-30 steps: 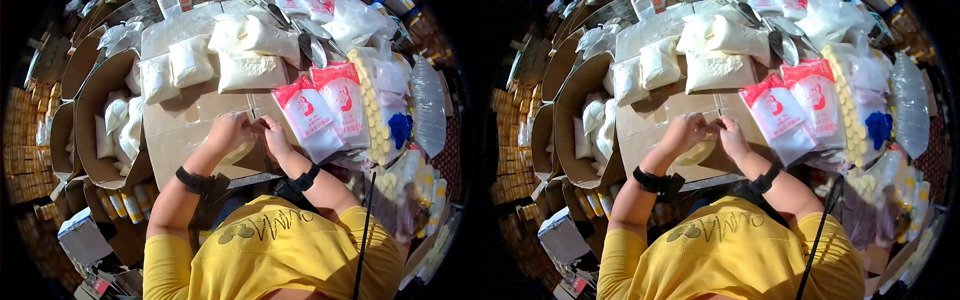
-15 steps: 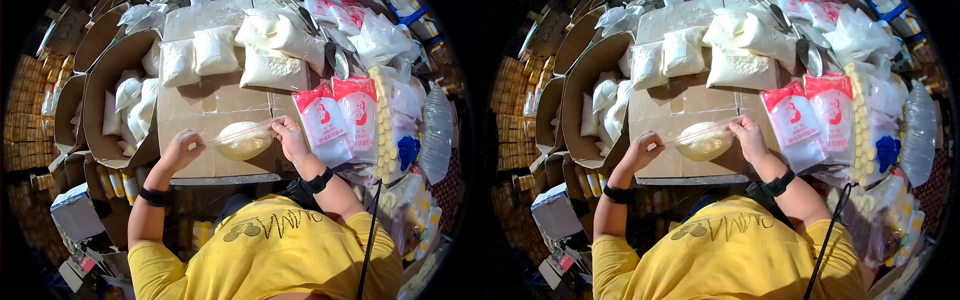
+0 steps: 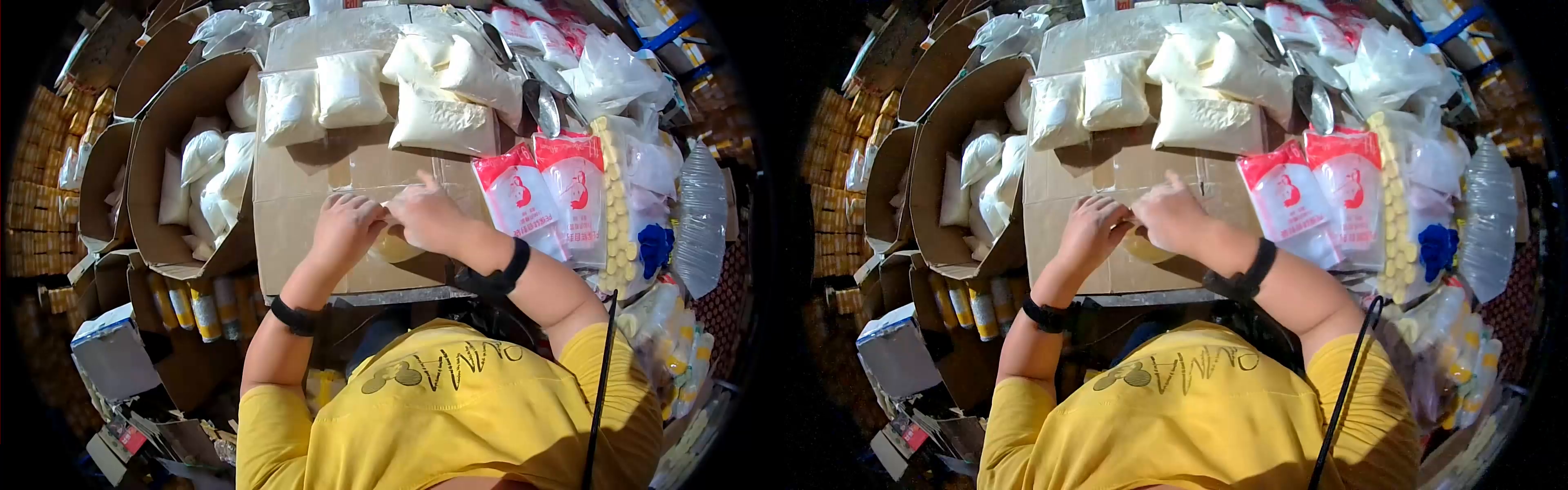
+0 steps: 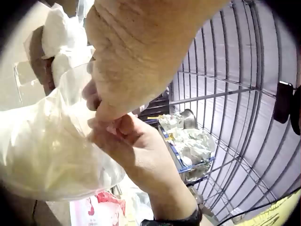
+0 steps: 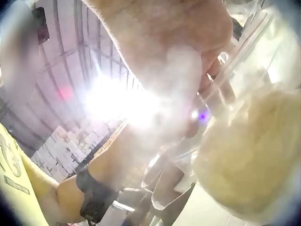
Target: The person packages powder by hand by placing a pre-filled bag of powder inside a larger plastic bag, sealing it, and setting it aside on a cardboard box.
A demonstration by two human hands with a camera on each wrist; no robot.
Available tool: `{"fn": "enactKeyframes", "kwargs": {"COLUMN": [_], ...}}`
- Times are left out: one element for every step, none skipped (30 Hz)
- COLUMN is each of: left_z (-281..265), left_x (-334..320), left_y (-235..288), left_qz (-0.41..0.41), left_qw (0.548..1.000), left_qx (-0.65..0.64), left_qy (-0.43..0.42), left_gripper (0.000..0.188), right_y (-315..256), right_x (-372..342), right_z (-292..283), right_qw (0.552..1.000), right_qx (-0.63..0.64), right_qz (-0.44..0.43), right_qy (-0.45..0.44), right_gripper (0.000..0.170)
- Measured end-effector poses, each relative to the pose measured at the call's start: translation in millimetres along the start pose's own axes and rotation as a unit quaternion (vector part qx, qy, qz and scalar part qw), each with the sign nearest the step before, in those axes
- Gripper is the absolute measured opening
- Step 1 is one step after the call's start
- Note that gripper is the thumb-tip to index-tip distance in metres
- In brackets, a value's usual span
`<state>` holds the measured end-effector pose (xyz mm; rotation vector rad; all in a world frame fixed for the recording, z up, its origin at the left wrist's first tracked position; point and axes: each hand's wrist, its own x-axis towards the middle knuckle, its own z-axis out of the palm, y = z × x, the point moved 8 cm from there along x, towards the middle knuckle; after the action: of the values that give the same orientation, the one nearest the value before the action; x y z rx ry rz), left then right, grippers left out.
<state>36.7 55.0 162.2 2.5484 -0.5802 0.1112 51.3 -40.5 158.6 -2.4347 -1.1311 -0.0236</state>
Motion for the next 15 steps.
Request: {"fn": "enactKeyframes", "kwargs": {"left_z": [4.5, -3.2, -4.1, -4.8, -5.3, -8.7, -10.0, -11.0, -12.5, -10.7, -9.0, -6.8, -4.4, 8.4, 22.2], "left_x": [1.5, 1.0, -2.8, -7.2, -11.0, -14.4, -17.2, -20.4, -24.3, -28.4, -33.4, -39.6, -52.1, -69.4, -83.7], "left_y": [1.1, 7.2, 4.9, 1.9, -0.7, -0.9, -4.2, -8.4, -12.8, -19.1, -25.7, -32.6, -52.6, -77.4, -97.2], "left_qz": [0.014, 0.039, 0.033, 0.027, 0.023, 0.031, 0.029, 0.026, 0.023, 0.009, -0.004, -0.018, -0.077, -0.133, -0.186], "left_qw": [1.000, 0.998, 0.999, 0.999, 0.999, 0.999, 0.999, 0.999, 0.999, 1.000, 1.000, 0.999, 0.993, 0.972, 0.937], "left_qx": [0.015, 0.041, 0.037, 0.032, 0.027, 0.032, 0.021, 0.009, -0.002, 0.003, 0.008, 0.013, -0.091, -0.194, -0.294], "left_qy": [-0.021, 0.025, 0.021, 0.017, 0.013, 0.024, 0.030, 0.036, 0.042, 0.018, -0.006, -0.030, -0.006, 0.019, 0.041], "left_gripper": [0.016, 0.009, 0.010, 0.010, 0.011, 0.012, 0.012, 0.012, 0.013, 0.013, 0.015, 0.018, 0.027, 0.037, 0.046], "right_y": [-0.4, -1.2, -0.1, 3.7, 9.8, 19.4, 29.4, 39.6, 56.1, 67.0, 77.2, 106.0, 131.0, 130.4, 127.3], "right_x": [3.9, 6.8, 4.7, -2.1, -9.9, -17.6, -26.3, -36.9, -51.6, -62.3, -73.1, -92.7, -111.3, -112.4, -113.8], "right_z": [10.1, 18.1, 14.4, 6.0, -3.5, -13.5, -25.6, -36.1, -36.3, -39.6, -42.5, -36.4, -25.0, -14.0, -3.2], "right_qw": [1.000, 0.999, 1.000, 0.999, 0.997, 0.996, 0.996, 0.994, 0.990, 0.990, 0.985, 0.967, 0.939, 0.944, 0.947], "right_qx": [-0.018, -0.034, 0.002, 0.037, 0.072, 0.078, 0.076, 0.074, 0.087, 0.075, 0.085, 0.122, 0.158, 0.179, 0.200], "right_qz": [-0.008, -0.016, -0.020, -0.022, -0.023, -0.011, 0.019, 0.048, 0.079, 0.102, 0.125, 0.212, 0.298, 0.274, 0.250], "right_qy": [-0.018, -0.037, -0.014, 0.007, 0.030, 0.040, 0.051, 0.063, 0.075, 0.065, 0.087, 0.075, 0.063, 0.043, 0.025], "right_gripper": [0.014, 0.008, 0.006, 0.005, 0.006, 0.006, 0.006, 0.007, 0.007, 0.004, 0.005, 0.013, 0.020, 0.027, 0.033]}}
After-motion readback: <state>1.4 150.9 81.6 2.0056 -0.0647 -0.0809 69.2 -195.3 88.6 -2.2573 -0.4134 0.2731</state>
